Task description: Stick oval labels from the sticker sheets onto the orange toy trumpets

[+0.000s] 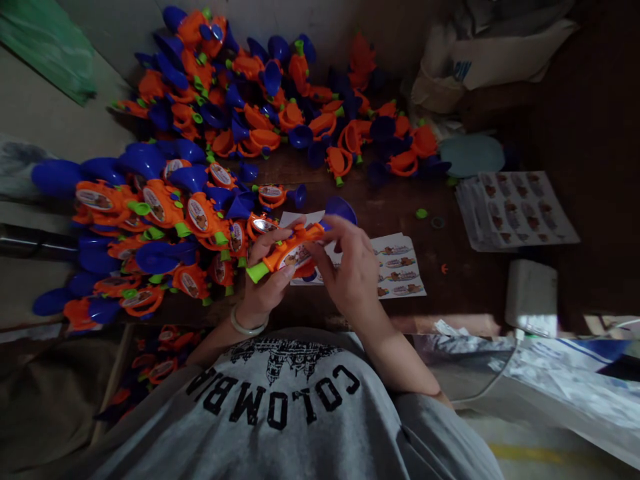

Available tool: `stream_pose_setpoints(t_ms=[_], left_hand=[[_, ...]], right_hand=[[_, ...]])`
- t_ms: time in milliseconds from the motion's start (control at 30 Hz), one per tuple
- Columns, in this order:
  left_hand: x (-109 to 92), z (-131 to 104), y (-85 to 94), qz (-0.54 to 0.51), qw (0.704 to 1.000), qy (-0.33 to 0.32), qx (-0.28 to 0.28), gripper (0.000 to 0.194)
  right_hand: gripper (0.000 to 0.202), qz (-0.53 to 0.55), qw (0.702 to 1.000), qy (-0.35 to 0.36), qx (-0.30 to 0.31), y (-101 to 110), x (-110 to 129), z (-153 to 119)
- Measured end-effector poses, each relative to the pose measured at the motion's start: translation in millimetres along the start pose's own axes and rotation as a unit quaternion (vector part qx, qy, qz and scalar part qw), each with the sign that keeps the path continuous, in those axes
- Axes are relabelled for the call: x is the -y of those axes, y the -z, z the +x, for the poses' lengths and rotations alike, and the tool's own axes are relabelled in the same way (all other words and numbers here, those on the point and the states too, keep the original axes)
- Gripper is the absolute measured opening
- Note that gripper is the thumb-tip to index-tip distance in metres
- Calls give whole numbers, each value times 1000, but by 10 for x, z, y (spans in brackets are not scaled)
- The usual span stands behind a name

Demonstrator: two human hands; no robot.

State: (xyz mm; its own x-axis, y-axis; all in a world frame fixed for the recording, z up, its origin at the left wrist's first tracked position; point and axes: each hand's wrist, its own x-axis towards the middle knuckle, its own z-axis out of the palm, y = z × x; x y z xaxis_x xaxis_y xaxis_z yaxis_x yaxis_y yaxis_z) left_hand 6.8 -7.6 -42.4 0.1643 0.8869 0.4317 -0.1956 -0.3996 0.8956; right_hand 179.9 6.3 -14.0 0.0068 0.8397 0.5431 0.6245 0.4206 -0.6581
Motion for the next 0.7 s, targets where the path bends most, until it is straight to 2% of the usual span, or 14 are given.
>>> stream_pose_setpoints(t_ms=[67,100,133,200,233,300,333,400,500,567,700], left_hand=[[-17,49,128,87,995,-44,2,44],[-29,93,224,155,985,-73,4,44],[-43,149,337,238,966,-102,7,44],[-71,276,584,420,898,-130,18,46],[-83,338,701,502,856,-116,27,48],[-101,436,889,620,780,-48,69,49],[-106,469,952,653,751,-12,100,48],[-112,501,1018,683,711,34,164,48],[-113,503,1020,690,690,45,217,59],[-108,497,1000,691,688,42,221,65],[-88,491,962,691,685,32,231,61]], right_hand=[[66,-57,998,-5,-26,-30,-160,11],[75,-75,997,-7,-24,-55,-254,13],[78,-83,996,-5,-11,-85,-346,10],[72,-70,997,-6,36,-157,-501,-18],[67,-57,996,-11,66,-193,-557,-38],[58,-40,990,-25,130,-252,-629,-68],[54,-40,986,-32,160,-272,-655,-67],[47,-56,976,-46,204,-294,-709,-19],[45,-108,962,-78,236,-297,-817,166],[47,-154,949,-106,254,-291,-884,316],[52,-224,911,-129,321,-294,-936,506]])
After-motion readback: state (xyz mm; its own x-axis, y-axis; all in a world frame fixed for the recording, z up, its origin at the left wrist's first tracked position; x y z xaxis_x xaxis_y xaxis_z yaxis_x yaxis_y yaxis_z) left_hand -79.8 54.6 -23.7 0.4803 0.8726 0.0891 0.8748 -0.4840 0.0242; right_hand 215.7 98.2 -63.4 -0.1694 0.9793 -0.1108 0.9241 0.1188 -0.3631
